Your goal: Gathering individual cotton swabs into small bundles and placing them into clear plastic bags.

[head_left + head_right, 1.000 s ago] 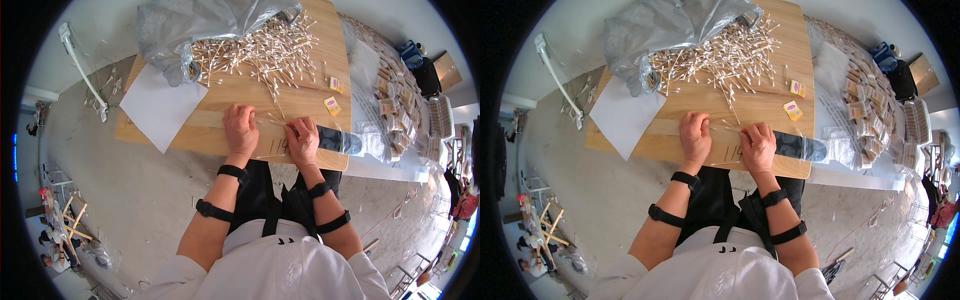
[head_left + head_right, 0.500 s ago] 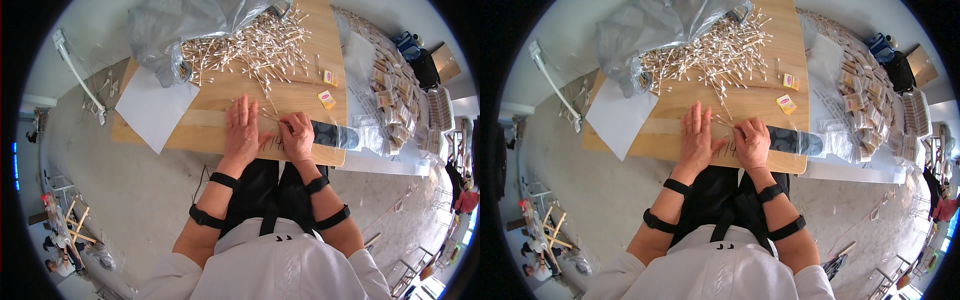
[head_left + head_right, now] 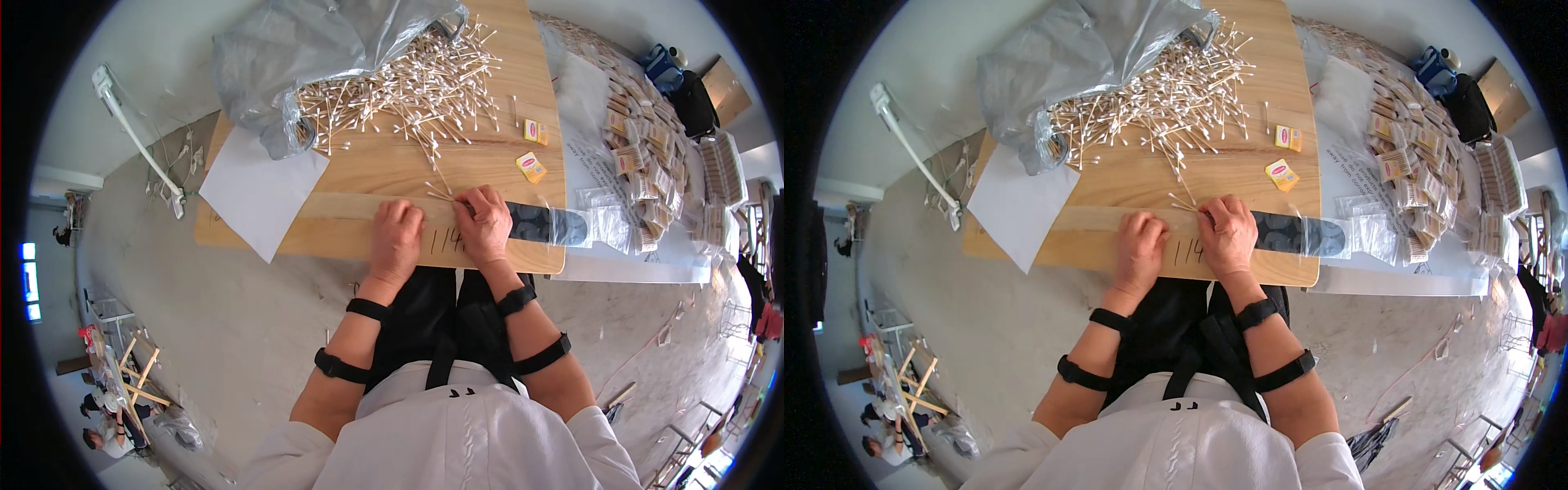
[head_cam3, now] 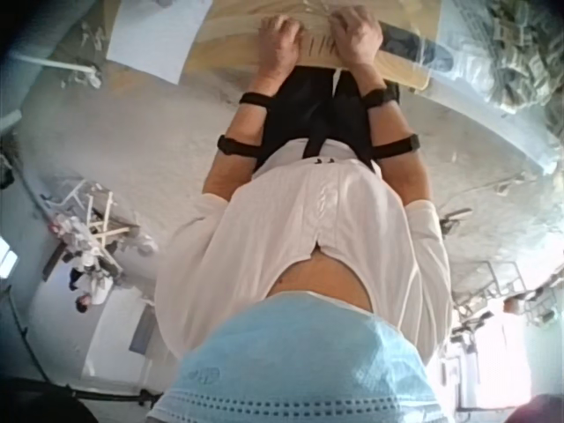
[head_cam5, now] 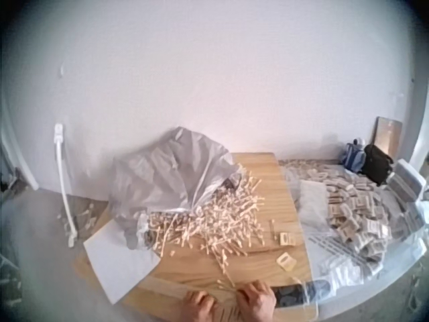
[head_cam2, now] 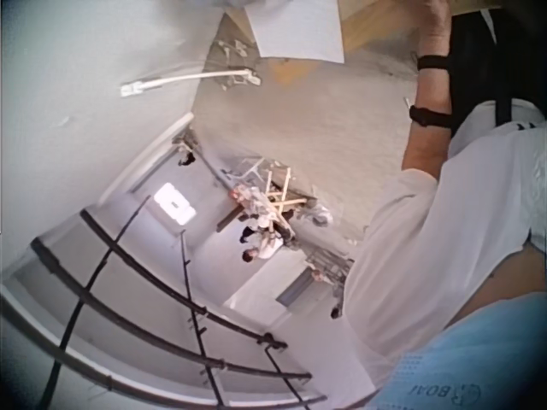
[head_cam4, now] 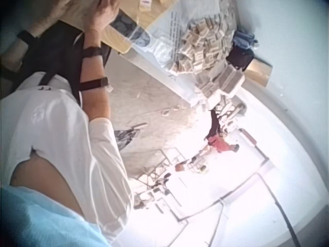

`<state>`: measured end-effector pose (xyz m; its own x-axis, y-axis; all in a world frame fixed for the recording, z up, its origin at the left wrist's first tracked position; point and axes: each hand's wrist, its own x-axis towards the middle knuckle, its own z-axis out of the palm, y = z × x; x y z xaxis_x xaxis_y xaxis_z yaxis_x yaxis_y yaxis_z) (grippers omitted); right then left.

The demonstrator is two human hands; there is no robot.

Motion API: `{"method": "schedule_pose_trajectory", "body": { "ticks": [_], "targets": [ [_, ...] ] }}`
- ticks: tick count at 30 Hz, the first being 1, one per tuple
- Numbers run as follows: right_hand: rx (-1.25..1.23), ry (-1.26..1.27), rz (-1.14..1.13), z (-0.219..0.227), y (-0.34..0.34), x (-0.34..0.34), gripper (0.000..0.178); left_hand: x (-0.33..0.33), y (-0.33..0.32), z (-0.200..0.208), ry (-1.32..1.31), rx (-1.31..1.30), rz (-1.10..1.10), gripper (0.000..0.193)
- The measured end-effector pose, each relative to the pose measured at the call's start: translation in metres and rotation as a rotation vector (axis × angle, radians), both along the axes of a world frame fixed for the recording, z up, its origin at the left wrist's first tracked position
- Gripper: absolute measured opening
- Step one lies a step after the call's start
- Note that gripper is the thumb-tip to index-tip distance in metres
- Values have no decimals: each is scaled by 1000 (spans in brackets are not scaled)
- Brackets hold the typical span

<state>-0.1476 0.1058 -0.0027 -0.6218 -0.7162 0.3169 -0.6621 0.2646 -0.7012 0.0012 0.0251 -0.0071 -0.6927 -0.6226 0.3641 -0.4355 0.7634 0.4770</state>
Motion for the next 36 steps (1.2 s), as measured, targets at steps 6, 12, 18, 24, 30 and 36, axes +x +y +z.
{"method": "schedule_pose_trajectory", "body": {
  "ticks": [6,12,18,24,30,36],
  "targets": [
    [56,-113,74,1,-10,-3,7,-24,8,11,20,-43,-68,20],
    [115,-75,-16,5,-32,-9,11,-27,1,6,40,-18,28,51],
    [191,-104,216,9,-25,-18,13,-22,-2,2,160,23,59,50],
    [263,-107,7,22,-64,-13,26,-25,-2,7,51,28,36,43],
    [308,94,-71,8,-96,-5,33,-27,-2,3,51,29,58,41],
    [322,-17,-30,1,-69,-18,17,-25,-1,6,81,94,37,37]
  ]
}}
